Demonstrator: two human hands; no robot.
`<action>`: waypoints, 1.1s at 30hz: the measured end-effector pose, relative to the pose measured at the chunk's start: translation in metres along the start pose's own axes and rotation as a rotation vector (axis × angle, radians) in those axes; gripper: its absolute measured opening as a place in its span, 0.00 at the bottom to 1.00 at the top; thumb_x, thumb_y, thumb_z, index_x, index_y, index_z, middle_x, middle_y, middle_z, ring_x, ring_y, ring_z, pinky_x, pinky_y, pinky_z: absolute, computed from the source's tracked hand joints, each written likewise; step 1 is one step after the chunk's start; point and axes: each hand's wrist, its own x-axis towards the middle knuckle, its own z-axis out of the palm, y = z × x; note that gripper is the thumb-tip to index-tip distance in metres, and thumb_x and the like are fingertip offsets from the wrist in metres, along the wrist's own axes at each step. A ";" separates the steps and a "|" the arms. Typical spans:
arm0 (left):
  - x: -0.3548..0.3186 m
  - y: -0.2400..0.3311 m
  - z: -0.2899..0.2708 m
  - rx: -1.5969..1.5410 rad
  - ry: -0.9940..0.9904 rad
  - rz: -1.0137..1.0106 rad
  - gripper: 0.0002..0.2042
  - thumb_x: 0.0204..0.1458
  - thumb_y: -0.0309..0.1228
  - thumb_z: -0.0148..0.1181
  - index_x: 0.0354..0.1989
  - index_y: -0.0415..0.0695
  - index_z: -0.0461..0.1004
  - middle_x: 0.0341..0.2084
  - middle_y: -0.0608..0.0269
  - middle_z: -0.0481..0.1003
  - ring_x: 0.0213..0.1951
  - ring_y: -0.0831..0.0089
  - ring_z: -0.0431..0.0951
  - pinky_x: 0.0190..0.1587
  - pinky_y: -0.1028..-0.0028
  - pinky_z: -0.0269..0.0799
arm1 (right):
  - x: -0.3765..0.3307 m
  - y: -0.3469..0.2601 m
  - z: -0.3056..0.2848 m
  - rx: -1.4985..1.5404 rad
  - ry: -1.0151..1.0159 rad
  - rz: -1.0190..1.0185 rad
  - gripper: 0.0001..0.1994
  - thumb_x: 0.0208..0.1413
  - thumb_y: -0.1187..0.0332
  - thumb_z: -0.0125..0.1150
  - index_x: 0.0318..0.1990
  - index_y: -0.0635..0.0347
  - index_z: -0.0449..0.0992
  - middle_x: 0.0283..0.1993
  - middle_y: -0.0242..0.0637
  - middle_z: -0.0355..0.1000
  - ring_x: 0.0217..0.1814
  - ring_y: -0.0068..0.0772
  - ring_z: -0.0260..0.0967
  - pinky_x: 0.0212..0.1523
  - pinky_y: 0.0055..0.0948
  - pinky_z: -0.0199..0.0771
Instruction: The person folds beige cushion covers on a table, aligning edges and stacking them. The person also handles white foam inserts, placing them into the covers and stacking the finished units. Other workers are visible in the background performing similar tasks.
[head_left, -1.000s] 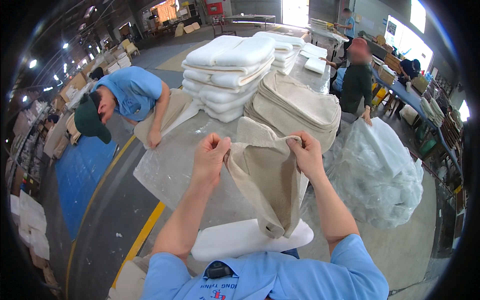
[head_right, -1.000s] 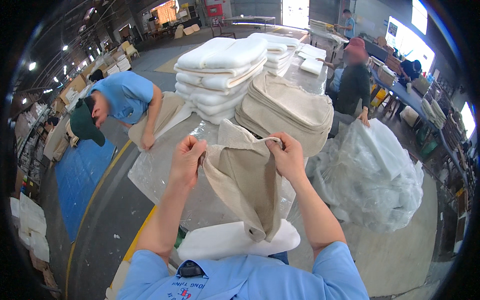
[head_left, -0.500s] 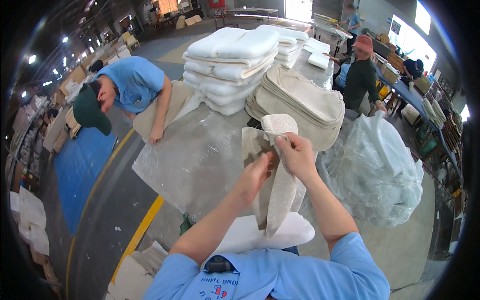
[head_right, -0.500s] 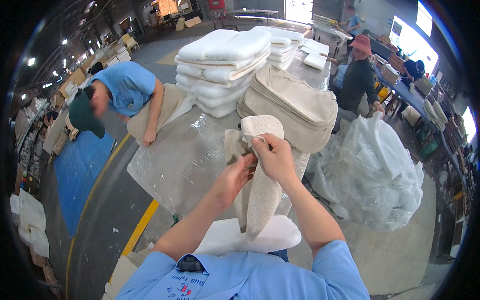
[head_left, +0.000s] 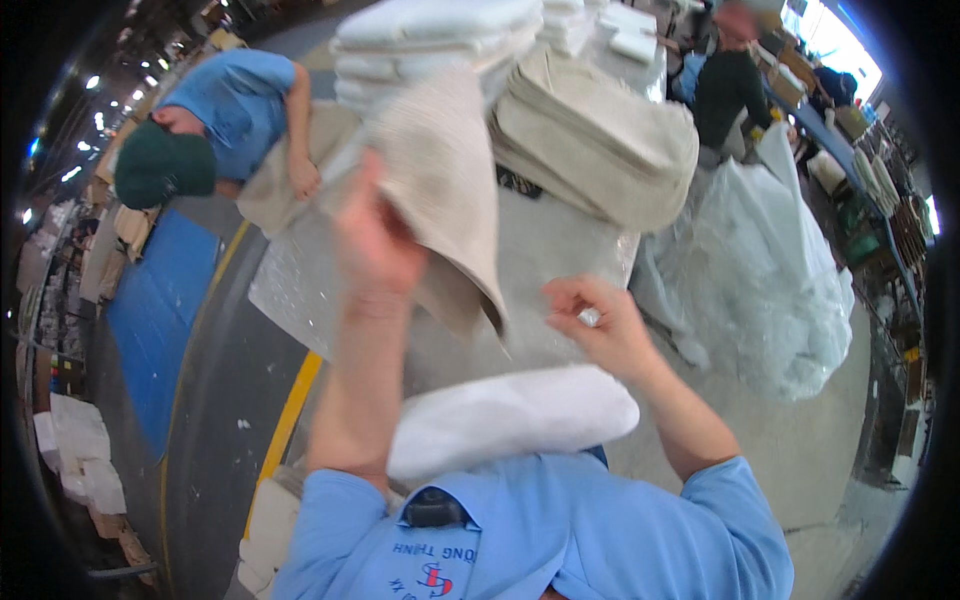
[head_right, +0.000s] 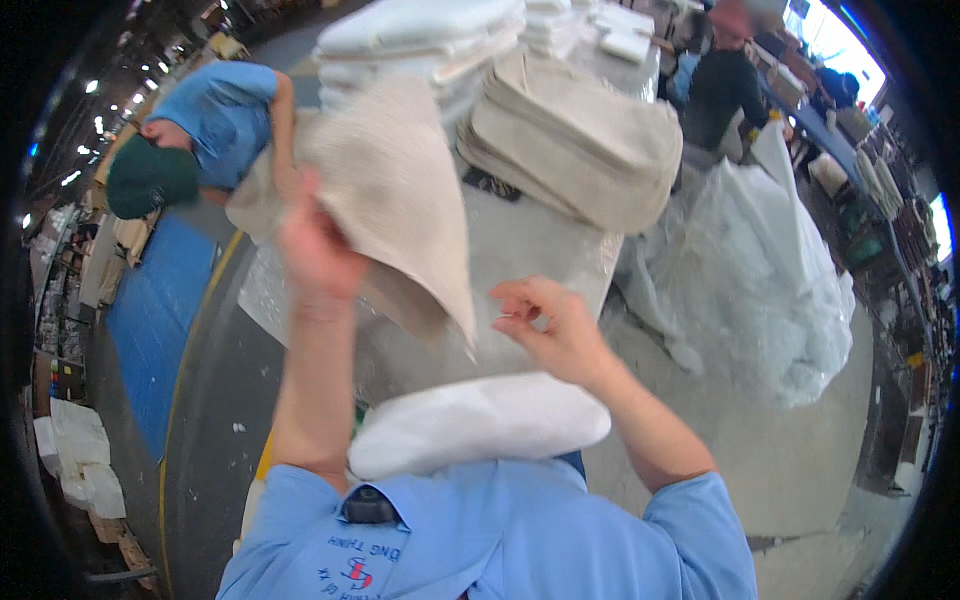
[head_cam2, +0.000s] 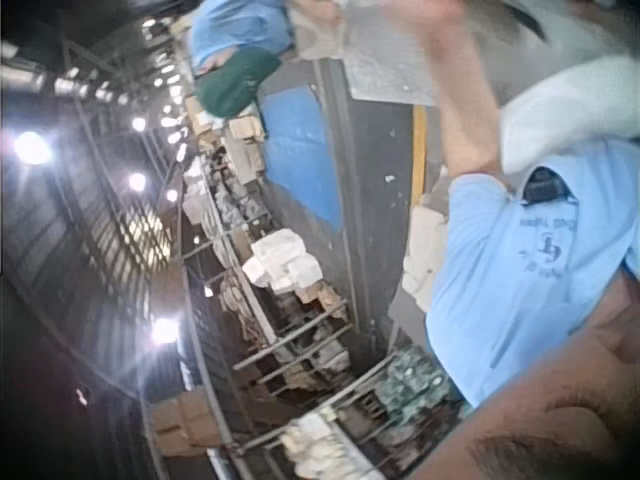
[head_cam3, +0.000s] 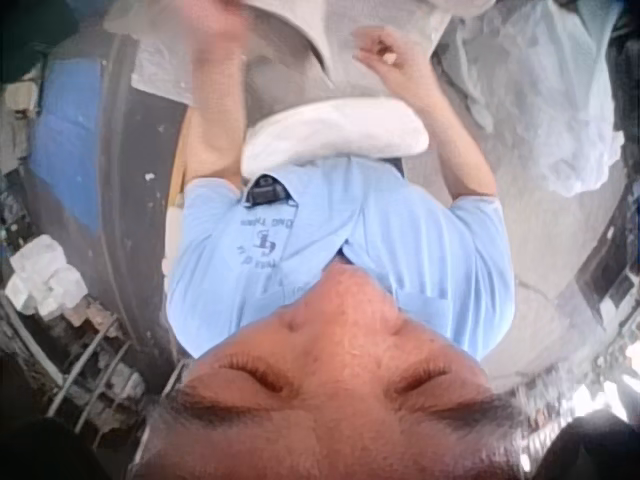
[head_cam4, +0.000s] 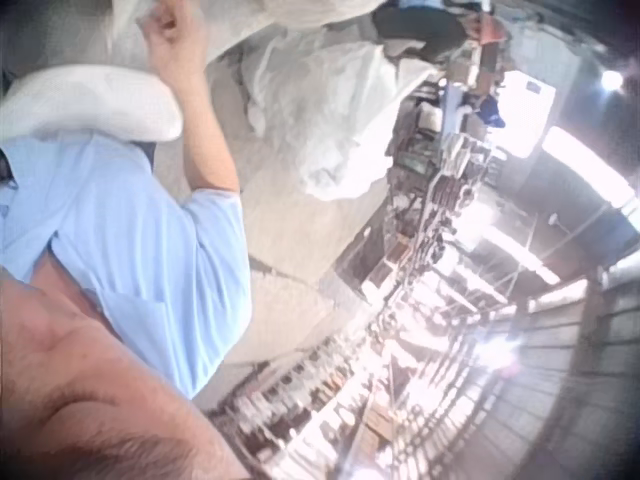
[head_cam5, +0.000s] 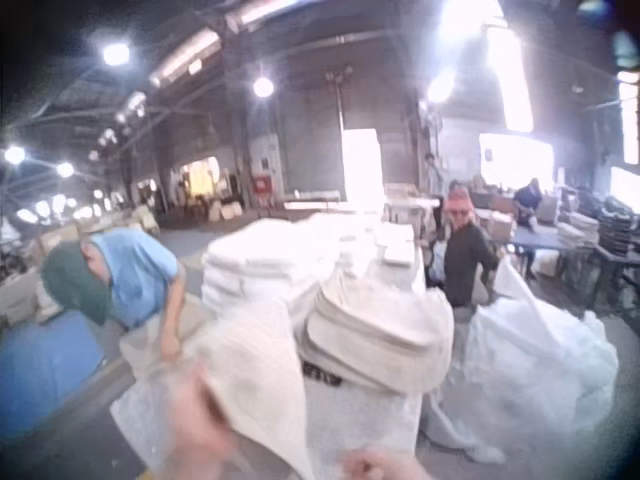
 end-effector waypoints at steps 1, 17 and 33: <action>-0.011 0.020 0.005 0.088 0.021 0.081 0.23 0.73 0.42 0.51 0.70 0.41 0.69 0.64 0.54 0.76 0.65 0.57 0.76 0.70 0.52 0.70 | -0.014 0.001 -0.017 -0.059 -0.050 0.042 0.17 0.57 0.73 0.74 0.54 0.59 0.82 0.41 0.38 0.78 0.41 0.35 0.76 0.45 0.32 0.78; -0.125 0.134 -0.102 0.154 0.185 0.397 0.19 0.75 0.41 0.50 0.61 0.40 0.77 0.56 0.55 0.81 0.55 0.63 0.83 0.58 0.63 0.79 | -0.109 0.029 0.017 -0.691 -0.462 -0.119 0.36 0.34 0.73 0.77 0.59 0.55 0.75 0.59 0.44 0.77 0.60 0.52 0.76 0.59 0.50 0.75; -0.192 0.180 -0.046 0.362 0.205 0.590 0.21 0.74 0.44 0.51 0.62 0.39 0.76 0.56 0.52 0.81 0.55 0.62 0.83 0.56 0.60 0.80 | -0.071 0.067 -0.019 -0.495 -0.543 -0.333 0.25 0.36 0.75 0.73 0.48 0.54 0.79 0.45 0.40 0.84 0.44 0.49 0.82 0.43 0.43 0.83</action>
